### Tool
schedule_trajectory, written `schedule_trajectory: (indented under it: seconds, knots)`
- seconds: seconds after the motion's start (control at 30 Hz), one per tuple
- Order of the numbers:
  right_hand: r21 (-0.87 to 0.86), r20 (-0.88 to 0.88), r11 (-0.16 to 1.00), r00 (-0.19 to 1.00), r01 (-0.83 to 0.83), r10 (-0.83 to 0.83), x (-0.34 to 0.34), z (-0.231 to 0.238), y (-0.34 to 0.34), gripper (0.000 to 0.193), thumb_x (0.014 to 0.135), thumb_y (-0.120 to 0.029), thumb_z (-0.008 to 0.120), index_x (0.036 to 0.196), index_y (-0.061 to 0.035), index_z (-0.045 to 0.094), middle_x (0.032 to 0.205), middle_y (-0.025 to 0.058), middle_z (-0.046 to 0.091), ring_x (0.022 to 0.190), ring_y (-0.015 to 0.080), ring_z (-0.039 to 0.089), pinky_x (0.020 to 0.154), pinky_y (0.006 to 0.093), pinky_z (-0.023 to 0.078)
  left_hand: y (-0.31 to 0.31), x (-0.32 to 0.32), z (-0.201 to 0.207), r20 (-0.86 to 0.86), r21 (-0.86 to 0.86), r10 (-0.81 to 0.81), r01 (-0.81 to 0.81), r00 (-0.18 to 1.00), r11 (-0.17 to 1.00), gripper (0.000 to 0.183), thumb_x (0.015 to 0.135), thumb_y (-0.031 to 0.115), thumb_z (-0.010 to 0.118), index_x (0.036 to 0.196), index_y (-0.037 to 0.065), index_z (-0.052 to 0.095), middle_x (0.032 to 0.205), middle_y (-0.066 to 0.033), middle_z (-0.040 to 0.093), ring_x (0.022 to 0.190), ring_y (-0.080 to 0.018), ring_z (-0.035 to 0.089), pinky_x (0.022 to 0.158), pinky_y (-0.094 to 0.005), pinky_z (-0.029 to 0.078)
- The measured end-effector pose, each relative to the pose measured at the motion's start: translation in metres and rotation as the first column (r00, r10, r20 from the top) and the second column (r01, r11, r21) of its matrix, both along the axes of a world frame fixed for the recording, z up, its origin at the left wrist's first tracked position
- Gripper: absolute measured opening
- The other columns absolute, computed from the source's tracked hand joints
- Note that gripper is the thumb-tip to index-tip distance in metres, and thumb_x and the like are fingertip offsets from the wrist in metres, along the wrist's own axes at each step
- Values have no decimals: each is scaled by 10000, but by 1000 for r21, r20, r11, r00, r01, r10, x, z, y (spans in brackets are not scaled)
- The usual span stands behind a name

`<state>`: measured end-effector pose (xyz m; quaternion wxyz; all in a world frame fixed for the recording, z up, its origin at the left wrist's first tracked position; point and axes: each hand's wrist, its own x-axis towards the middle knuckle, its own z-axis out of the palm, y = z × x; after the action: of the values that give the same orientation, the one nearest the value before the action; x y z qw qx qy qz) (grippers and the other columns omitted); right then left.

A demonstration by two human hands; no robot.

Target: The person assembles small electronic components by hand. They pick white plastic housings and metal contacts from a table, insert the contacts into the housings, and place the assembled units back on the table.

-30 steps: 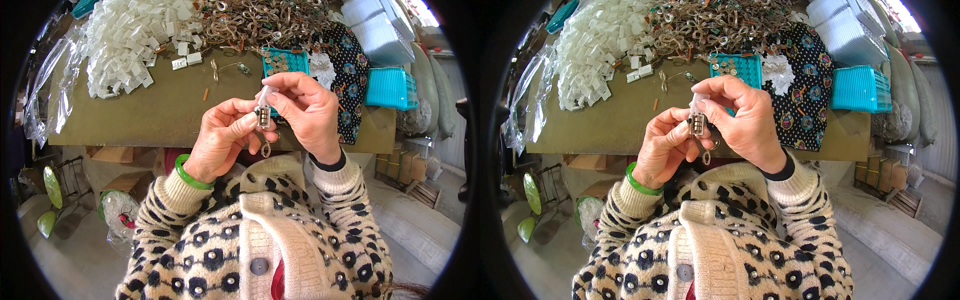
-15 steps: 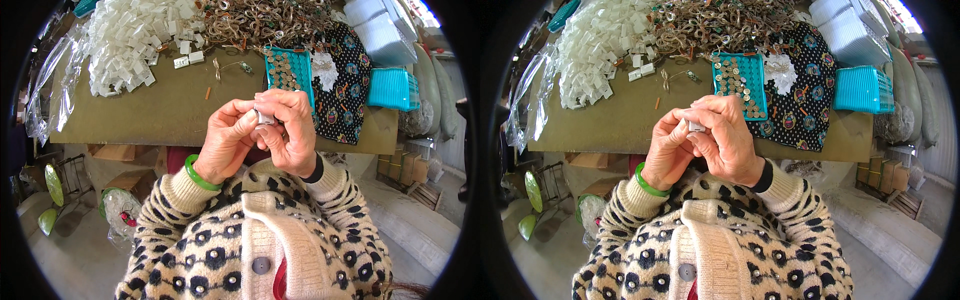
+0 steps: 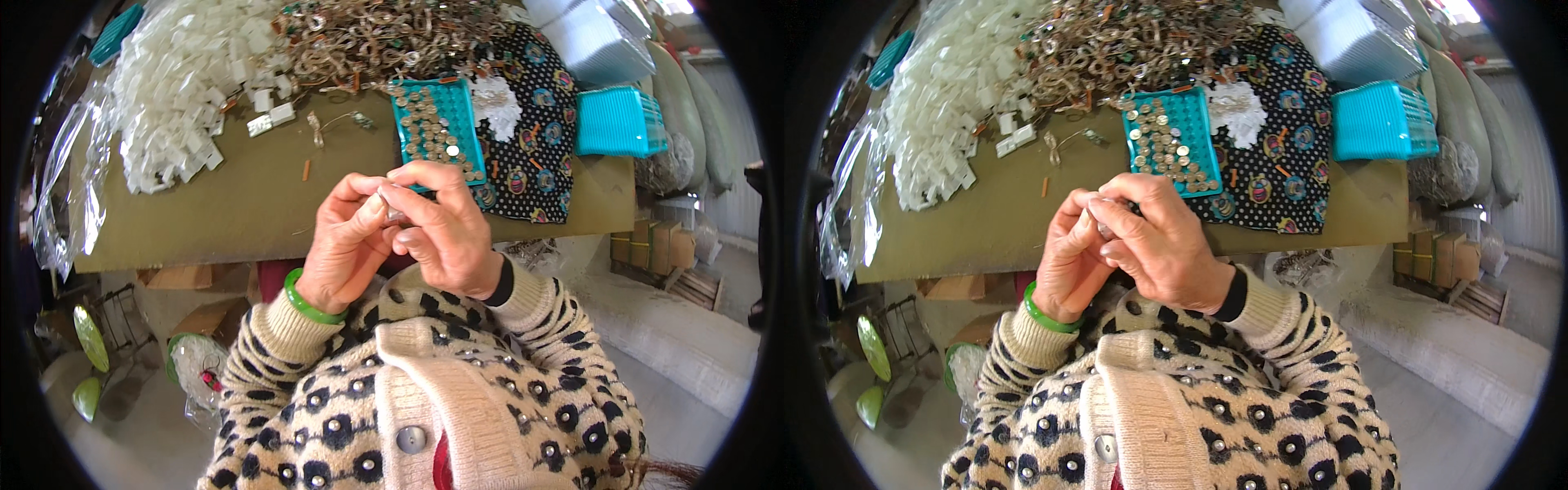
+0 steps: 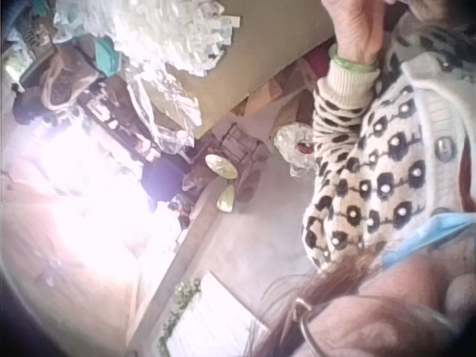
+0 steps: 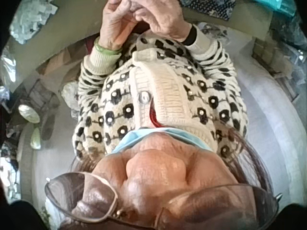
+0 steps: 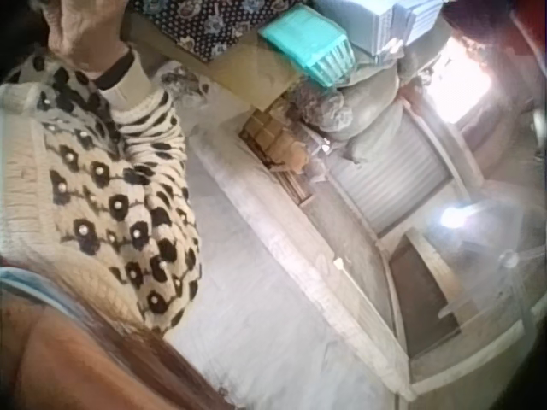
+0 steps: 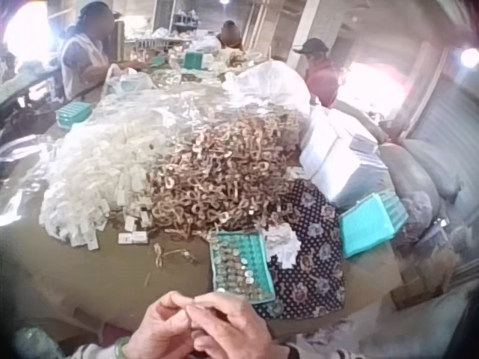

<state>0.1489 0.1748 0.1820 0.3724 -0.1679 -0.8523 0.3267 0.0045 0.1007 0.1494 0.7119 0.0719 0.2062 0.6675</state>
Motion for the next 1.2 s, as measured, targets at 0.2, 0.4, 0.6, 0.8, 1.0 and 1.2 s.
schedule_trajectory:
  seconds: [0.2,0.4,0.6,0.8,1.0,1.2]
  knots:
    - [451,126,755,803,477,-583,56,4,64,219,856,95,519,1026,12,630,981,139,567,822,270,571,713,331,473,6,-3,0,33,19,-31,31,999,999,206,955,98,608,1140,37,542,1068,-156,622,861,-266,684,630,-348,576]
    - [204,280,888,844,412,-457,90,-3,66,259,743,157,480,904,16,625,966,125,556,886,264,580,781,327,480,7,-4,-4,13,30,-44,44,999,999,183,962,100,593,1126,32,550,1044,-152,617,799,-244,674,591,-360,572]
    - [84,302,837,787,541,-538,96,2,58,165,818,104,565,929,-4,622,920,109,563,836,258,591,731,362,487,9,-4,-4,-15,15,-48,48,999,999,170,961,102,594,1108,24,558,1029,-157,622,716,-227,651,560,-354,561]
    - [353,370,820,738,450,-564,96,-7,52,161,805,13,685,958,-9,640,920,101,579,837,265,573,730,360,470,9,-3,-4,-11,30,-40,40,999,999,209,963,93,587,1156,17,564,1058,-169,629,743,-233,651,614,-355,567]
    - [375,327,829,777,416,-538,93,-11,51,159,771,13,707,907,-32,639,885,81,560,854,266,536,764,388,432,8,0,-3,5,19,-15,14,1000,1000,296,972,57,558,1266,19,553,1166,-194,635,872,-261,675,755,-376,584]
    - [-39,178,921,910,388,-375,69,16,28,61,872,63,640,920,24,644,921,81,635,757,130,581,667,245,466,7,-6,1,-31,0,-41,41,999,999,307,959,62,583,1264,24,577,1120,-178,657,877,-265,678,781,-398,587]
